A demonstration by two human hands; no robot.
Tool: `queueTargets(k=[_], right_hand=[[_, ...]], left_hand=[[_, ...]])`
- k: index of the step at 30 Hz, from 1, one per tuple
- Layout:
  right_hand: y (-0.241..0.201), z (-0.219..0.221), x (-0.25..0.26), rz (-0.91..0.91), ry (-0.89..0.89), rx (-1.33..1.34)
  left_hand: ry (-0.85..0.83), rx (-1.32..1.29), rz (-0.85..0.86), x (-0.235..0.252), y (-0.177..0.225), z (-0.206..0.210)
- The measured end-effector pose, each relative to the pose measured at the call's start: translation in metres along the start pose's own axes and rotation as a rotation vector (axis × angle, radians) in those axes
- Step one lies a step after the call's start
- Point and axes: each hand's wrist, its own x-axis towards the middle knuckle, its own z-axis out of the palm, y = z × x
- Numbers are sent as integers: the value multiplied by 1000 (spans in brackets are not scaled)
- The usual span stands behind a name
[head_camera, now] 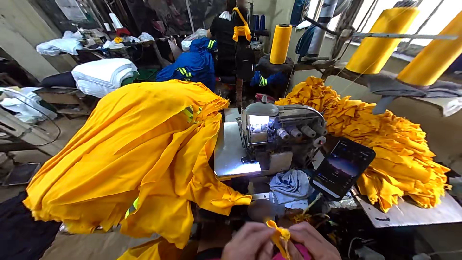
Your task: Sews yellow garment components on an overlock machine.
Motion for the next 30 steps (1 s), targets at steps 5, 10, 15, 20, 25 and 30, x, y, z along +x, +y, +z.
queueTargets(k=[5, 10, 15, 20, 25, 30], right_hand=[[-9, -5, 0, 8, -51, 122], [-7, -13, -4, 217, -218, 302], [-2, -14, -4, 229, -261, 339], [-3, -10, -4, 290, -215, 381], [-1, -8, -7, 284, -255, 365], [-3, -8, -10, 407, -203, 333]], left_hand=[[-133, 30, 88, 25, -25, -10], [-170, -120, -2, 24, -22, -10], [-36, 116, 66, 22, -22, -11], [-42, 347, 61, -1, 5, 2], [-78, 278, -25, -5, -10, 9], [-35, 164, -108, -4, -19, -2]])
